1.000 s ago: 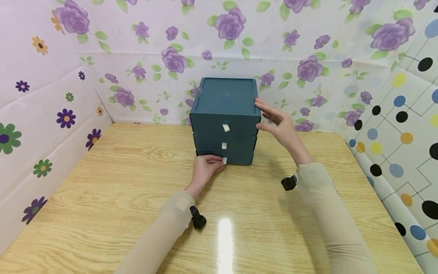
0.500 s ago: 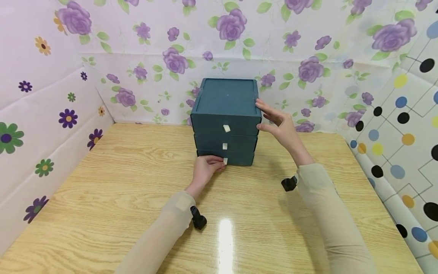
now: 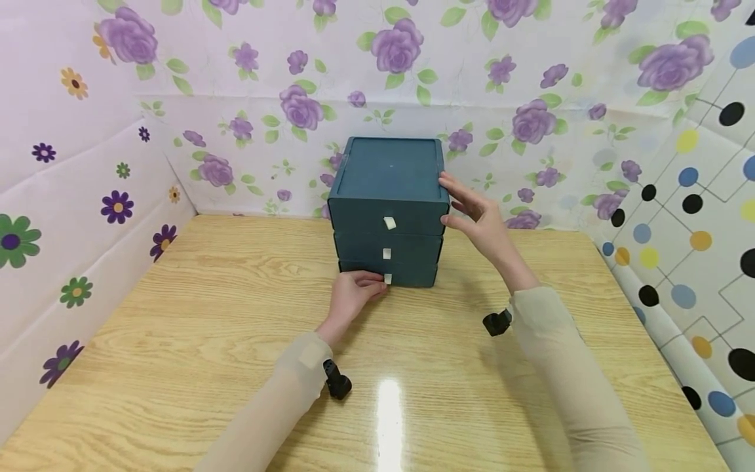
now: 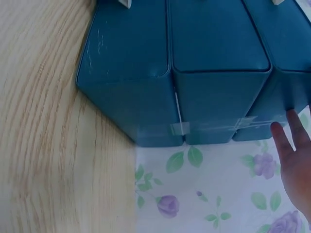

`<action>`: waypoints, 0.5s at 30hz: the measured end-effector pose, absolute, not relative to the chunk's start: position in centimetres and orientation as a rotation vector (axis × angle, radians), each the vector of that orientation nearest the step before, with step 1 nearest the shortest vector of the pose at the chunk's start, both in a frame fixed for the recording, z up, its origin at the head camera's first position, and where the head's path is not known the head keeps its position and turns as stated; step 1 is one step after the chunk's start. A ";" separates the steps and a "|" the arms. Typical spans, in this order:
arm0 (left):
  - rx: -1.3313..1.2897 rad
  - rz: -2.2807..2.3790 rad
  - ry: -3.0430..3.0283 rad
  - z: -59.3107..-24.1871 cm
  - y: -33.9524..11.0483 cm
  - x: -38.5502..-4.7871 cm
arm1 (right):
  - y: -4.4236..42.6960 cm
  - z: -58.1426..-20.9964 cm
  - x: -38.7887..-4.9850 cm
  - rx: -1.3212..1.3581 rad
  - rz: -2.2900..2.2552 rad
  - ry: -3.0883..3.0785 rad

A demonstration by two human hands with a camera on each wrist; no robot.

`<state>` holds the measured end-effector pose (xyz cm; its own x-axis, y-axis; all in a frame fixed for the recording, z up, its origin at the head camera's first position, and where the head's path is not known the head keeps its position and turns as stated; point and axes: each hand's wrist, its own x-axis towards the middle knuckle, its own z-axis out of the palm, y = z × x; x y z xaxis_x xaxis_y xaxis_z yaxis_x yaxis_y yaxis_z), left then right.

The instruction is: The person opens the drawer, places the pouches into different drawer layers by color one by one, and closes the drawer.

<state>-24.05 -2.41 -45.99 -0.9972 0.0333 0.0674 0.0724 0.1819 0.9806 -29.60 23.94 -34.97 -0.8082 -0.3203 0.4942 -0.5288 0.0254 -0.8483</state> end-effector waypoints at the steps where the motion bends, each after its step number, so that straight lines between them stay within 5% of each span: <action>1: -0.117 -1.986 -2.402 -45.9 -2.5 -23.9 | 24.0 -34.9 -29.5 0.889 1.879 -2.127; 15: -0.499 -1.516 -2.741 -41.9 -6.0 -23.2 | 24.0 -33.0 -27.4 0.769 1.404 -2.453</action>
<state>-23.20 -5.97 -41.93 -0.9500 0.2867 0.1238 0.2572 0.4936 0.8308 -27.37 24.04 -33.02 -0.8412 -0.3335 0.4255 -0.5358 0.4095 -0.7383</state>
